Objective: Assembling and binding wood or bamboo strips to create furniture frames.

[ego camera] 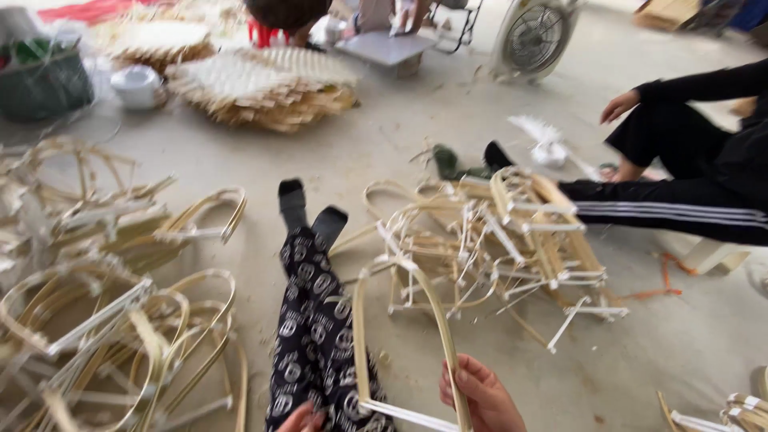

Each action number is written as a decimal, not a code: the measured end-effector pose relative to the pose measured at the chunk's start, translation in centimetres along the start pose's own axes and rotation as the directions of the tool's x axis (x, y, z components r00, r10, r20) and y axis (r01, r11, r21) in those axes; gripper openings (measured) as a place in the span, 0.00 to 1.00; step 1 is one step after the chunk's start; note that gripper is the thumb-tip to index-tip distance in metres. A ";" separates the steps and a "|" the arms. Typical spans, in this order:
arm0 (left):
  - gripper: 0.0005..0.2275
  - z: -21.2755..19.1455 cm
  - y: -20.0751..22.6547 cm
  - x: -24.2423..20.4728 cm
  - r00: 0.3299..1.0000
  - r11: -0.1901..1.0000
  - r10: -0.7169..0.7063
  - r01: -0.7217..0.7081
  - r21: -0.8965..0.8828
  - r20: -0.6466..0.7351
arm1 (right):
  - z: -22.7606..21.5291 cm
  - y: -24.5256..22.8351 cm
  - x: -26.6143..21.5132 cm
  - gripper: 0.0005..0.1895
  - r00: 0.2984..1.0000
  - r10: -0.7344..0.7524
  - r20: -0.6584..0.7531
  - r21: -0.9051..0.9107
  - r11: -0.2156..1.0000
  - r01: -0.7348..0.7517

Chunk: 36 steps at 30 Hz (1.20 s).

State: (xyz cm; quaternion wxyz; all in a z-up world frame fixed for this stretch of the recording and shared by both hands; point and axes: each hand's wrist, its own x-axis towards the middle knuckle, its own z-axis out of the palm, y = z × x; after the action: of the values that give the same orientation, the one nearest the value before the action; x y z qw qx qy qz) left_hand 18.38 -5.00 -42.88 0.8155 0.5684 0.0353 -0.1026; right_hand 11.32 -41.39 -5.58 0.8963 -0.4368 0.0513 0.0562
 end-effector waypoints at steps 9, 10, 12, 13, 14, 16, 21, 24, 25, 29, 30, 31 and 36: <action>0.27 17.3 35.1 -14.4 0.993 0.994 -0.108 0.107 0.021 0.043 | 10.9 1.8 -2.2 0.13 0.971 0.109 0.214 0.198 0.968 -0.152; 0.27 18.0 36.1 -14.7 0.995 0.995 -0.090 0.089 0.044 0.036 | 11.6 2.2 -2.3 0.14 0.969 0.100 0.224 0.208 0.967 -0.148; 0.25 18.4 36.7 -15.8 0.990 0.997 -0.080 0.082 -0.013 0.112 | 12.2 3.4 -2.5 0.14 0.984 0.101 0.148 0.157 0.980 -0.124; 0.24 18.8 37.1 -16.2 0.978 0.995 -0.051 0.067 -0.074 0.204 | 12.5 3.9 -2.6 0.15 0.994 0.077 0.073 0.095 0.992 -0.084; 0.24 19.0 37.2 -16.6 0.980 0.994 -0.059 0.075 -0.077 0.190 | 12.7 4.6 -2.6 0.15 0.993 0.094 0.074 0.096 0.990 -0.101; 0.24 19.4 37.6 -17.0 0.940 0.993 0.093 -0.061 -0.105 0.328 | 13.2 5.7 -2.4 0.18 0.999 0.027 -0.041 0.030 0.999 -0.026; 0.31 21.0 39.3 -17.8 0.959 0.995 0.042 -0.065 0.074 0.281 | 16.2 5.9 -2.9 0.19 0.997 -0.027 -0.069 -0.138 0.990 0.017; 0.31 21.2 39.3 -17.7 0.968 0.999 -0.025 0.030 -0.017 0.250 | 16.1 6.2 -3.0 0.17 0.994 -0.068 -0.087 -0.248 0.968 0.045; 0.31 21.3 39.3 -17.7 0.966 0.992 -0.040 0.068 -0.103 0.257 | 15.8 6.3 -3.1 0.17 0.991 -0.101 -0.088 -0.324 0.944 0.067; 0.32 20.3 37.0 -17.9 0.965 0.994 -0.008 0.036 -0.104 0.261 | 16.0 5.6 -3.0 0.15 0.976 -0.215 0.035 -0.438 0.874 0.208; 0.32 20.0 36.0 -17.5 0.972 0.998 -0.004 0.019 -0.062 0.234 | 16.0 5.3 -2.8 0.14 0.958 -0.277 0.077 -0.583 0.767 0.269; 0.33 19.8 35.1 -17.1 0.978 1.000 0.002 0.002 -0.019 0.206 | 16.0 5.0 -2.7 0.12 0.936 -0.330 0.125 -0.707 0.633 0.317; 0.32 17.5 30.3 -15.9 0.964 0.998 0.020 -0.003 -0.065 0.263 | 16.8 3.0 -2.3 0.07 0.873 -0.373 0.314 -0.785 0.415 0.460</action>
State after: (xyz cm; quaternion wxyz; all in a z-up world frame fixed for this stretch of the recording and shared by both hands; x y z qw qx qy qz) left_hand 8.10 -9.28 -6.13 0.8313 0.5235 -0.0737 -0.1714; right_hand 9.29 -26.39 2.72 0.5592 -0.8078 -0.1328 -0.1307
